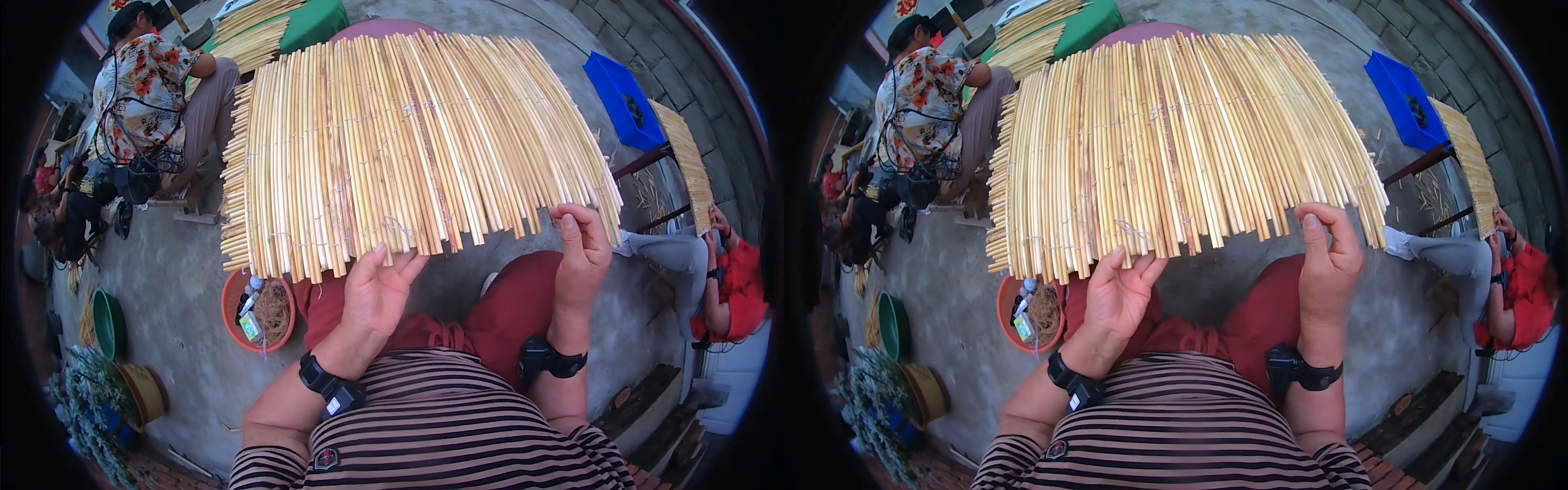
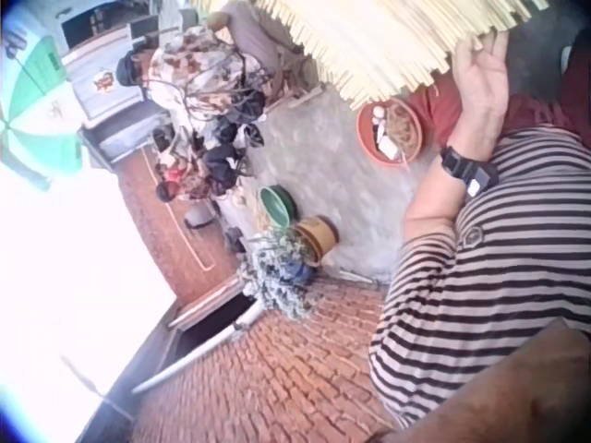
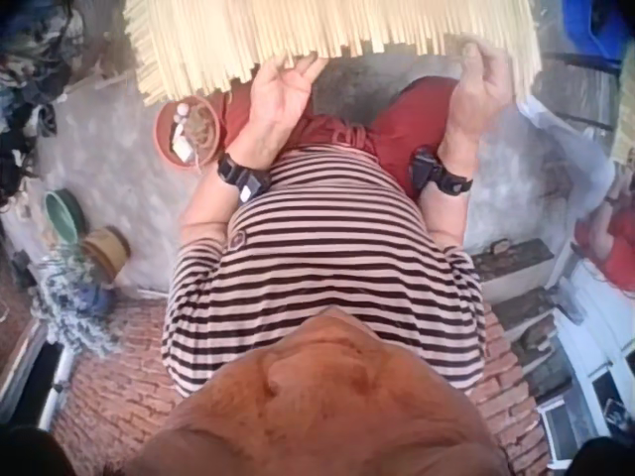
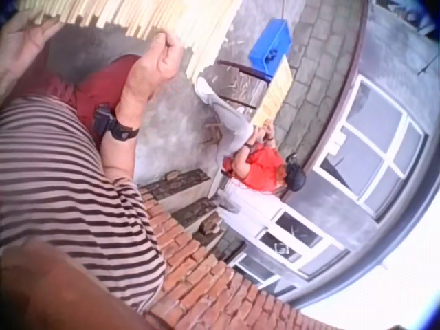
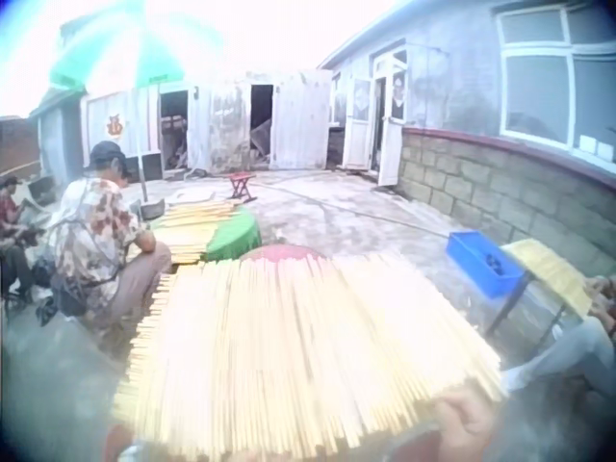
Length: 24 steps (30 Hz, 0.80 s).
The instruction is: The person weaves a reed mat by hand, using a needle and thread to secure the reeds together and lifting the section to check the progress.
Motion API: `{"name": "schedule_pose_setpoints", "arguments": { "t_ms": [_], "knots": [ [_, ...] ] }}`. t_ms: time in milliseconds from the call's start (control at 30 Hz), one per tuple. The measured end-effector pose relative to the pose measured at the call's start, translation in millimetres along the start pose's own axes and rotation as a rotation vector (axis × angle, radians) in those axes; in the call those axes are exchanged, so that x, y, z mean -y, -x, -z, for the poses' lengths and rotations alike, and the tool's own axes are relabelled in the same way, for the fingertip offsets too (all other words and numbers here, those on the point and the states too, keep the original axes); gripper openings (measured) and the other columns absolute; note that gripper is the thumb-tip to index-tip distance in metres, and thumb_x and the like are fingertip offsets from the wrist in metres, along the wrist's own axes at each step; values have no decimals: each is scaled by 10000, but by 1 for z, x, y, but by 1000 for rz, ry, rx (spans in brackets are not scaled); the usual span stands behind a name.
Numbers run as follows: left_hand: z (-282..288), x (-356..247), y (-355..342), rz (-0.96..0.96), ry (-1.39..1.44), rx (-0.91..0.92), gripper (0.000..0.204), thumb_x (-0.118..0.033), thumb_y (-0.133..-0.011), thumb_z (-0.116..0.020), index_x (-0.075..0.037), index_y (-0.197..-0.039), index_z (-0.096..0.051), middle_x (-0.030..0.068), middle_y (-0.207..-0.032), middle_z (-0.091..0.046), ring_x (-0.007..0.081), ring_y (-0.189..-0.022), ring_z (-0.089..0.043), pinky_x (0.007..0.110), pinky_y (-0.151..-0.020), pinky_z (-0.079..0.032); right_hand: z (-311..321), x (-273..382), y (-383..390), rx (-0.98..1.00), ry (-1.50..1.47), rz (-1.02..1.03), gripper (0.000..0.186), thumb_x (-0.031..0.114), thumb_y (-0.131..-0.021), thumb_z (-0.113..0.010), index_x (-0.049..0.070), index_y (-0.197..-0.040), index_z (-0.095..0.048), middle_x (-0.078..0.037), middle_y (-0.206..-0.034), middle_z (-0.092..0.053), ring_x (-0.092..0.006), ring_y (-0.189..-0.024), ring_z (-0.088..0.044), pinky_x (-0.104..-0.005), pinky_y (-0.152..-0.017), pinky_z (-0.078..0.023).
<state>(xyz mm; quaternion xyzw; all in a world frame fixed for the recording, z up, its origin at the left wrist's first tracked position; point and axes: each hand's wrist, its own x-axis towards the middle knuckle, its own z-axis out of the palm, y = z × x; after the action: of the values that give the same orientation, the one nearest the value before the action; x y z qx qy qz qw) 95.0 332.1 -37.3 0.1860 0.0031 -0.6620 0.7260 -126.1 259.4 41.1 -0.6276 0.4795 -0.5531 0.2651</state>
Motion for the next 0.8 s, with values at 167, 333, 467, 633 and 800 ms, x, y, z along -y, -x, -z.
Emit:
{"name": "schedule_pose_setpoints", "arguments": {
  "t_ms": [167, 333, 467, 633, 800],
  "knots": [
    [-5, -5, 1, -15, -69, 33, 467, -69, -943, -531, 10, -1386, -404, 180, -1381, -516, 356, -1298, -493, 539, -1133, -379, -21, 34, -4, -5, 398, 427, 57, 85, -896, -652, 75, -942, -683, -47, -866, -680, -226, -846, -641, -469, -1018, -364],
    [6, 2, 13, 72, -182, -39, 452, -155, -995, -511, 48, -1380, -389, 227, -1399, -484, 386, -1267, -512, 527, -1118, -399, -41, 55, 15, 306, 231, 182, 90, 21, -858, -656, 50, -935, -692, -80, -865, -681, -219, -839, -649, -331, -817, -488],
    [8, -9, 26, 490, -383, -148, 583, -427, -1048, -395, 96, -1297, -459, 285, -1324, -536, 356, -1176, -594, 453, -1015, -496, -67, 21, 25, 456, 149, 55, 114, -9, -834, -655, 46, -925, -697, -100, -853, -671, -232, -834, -654, -295, -708, -497],
    [-15, -62, 50, 836, -1146, 305, 350, -294, -1015, -534, 31, -1041, -661, 192, -934, -709, 287, -868, -714, 346, -777, -587, -90, -4, 29, 474, 228, 275, 88, 52, -789, -697, 54, -876, -686, -70, -839, -650, -250, -834, -640, -369, -744, -473],
    [-11, -85, 22, -1098, -2079, 584, 246, -99, -749, -754, -72, -980, -672, 121, -1159, -617, 314, -1055, -619, 453, -910, -502, -110, -2, 33, 492, 274, 389, 95, 117, -757, -734, 82, -819, -672, -43, -811, -617, -245, -813, -610, -382, -740, -431]
  ]
}}
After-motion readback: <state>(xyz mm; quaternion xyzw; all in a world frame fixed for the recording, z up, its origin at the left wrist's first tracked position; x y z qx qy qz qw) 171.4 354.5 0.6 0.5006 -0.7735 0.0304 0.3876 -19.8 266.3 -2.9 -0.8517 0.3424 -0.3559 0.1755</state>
